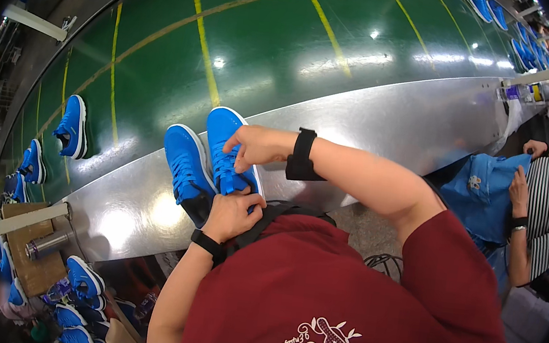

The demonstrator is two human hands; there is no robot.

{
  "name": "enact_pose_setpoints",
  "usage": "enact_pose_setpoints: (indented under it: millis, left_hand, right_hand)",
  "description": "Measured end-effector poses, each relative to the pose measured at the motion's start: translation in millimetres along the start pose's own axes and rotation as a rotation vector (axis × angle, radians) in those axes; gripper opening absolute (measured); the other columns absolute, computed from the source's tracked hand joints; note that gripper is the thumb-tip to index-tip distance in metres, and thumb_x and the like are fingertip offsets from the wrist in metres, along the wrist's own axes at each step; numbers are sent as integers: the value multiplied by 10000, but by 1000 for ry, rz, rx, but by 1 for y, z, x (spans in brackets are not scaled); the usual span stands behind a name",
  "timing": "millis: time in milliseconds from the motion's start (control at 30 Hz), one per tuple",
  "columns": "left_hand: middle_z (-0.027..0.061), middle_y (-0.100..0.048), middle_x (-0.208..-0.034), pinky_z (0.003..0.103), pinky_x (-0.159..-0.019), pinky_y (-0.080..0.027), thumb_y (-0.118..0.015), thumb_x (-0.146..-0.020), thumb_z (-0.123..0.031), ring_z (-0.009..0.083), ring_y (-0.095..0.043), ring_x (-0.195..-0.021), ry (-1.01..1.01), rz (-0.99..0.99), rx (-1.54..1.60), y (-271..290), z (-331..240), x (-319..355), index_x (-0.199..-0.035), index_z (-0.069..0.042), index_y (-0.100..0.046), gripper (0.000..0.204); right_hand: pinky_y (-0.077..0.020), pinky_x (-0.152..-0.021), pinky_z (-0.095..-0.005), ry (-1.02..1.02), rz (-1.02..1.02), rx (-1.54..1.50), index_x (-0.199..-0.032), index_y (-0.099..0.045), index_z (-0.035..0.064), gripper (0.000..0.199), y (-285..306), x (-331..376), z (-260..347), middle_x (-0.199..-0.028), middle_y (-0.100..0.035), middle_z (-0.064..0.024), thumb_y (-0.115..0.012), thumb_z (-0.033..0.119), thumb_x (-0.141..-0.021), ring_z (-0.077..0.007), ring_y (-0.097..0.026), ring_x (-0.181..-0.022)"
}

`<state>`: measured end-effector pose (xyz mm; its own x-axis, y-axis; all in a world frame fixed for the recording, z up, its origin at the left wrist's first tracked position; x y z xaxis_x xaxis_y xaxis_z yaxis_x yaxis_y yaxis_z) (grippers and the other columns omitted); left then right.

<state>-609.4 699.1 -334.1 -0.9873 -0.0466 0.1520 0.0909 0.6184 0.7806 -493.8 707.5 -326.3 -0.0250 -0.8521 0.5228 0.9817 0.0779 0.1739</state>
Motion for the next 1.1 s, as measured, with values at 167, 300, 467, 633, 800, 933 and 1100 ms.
enact_pose_setpoints:
  millis: [167,300,467,633,800,933,1100]
  left_hand:
    - [61,-590,-666,433,-540,-471,-571,-784,-232,282,-609,-602,-9,-40,70,1,3,4,-769,-159,-670,125]
    - [55,-593,-695,424,-556,-482,-569,-781,-224,278,-611,-616,12,-14,54,4,5,4,-772,-160,-673,122]
    - [45,-586,-720,407,-562,-485,-571,-780,-214,272,-608,-627,34,37,27,3,10,6,-776,-159,-671,114]
    - [36,-582,-714,413,-554,-475,-574,-784,-225,263,-606,-638,18,16,51,6,7,6,-777,-158,-670,117]
    - [34,-582,-714,406,-564,-479,-576,-786,-227,260,-607,-641,33,44,55,6,10,8,-789,-157,-677,123]
    - [72,-609,-717,426,-579,-497,-584,-807,-222,280,-619,-626,-5,-25,53,13,3,12,-811,-143,-684,127]
    - [84,-615,-792,366,-671,-501,-637,-817,-151,273,-611,-731,-132,-165,-39,55,-34,42,-957,-90,-664,155]
  right_hand:
    - [-512,-831,-296,-74,146,-277,-1323,-489,-21,609,3,-5,-9,-971,-687,-191,-706,-29,-754,-185,-662,-906]
    - [-513,-822,-307,97,17,-57,-1313,-507,12,546,16,9,27,-942,-697,-139,-672,8,-792,-190,-656,-858]
    - [-492,-816,-411,436,-489,472,-1242,-580,124,453,44,47,66,-1024,-651,-142,-616,45,-797,-328,-581,-900]
    - [-492,-825,-410,384,-445,335,-1237,-574,104,400,-9,50,19,-1036,-644,-153,-576,41,-842,-333,-590,-955]
    - [-500,-804,-434,513,-652,123,-1240,-557,107,370,-39,55,1,-1040,-619,-185,-531,50,-875,-347,-610,-919]
    - [-501,-788,-416,383,-639,46,-1203,-565,76,334,-32,60,9,-1024,-635,-171,-542,50,-872,-339,-620,-907]
    - [-503,-725,-368,443,-770,259,-1076,-621,88,250,-40,99,33,-835,-633,-115,-621,60,-828,-281,-618,-782]
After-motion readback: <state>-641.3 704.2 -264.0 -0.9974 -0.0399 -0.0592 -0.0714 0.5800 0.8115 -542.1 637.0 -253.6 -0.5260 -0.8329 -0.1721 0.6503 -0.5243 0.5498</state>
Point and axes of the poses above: each hand's wrist, its own x-axis away from the middle knuckle, its own y-axis out of the back of the hand, z = x × y, the point moved 8 cm from there along -x, towards the middle knuckle
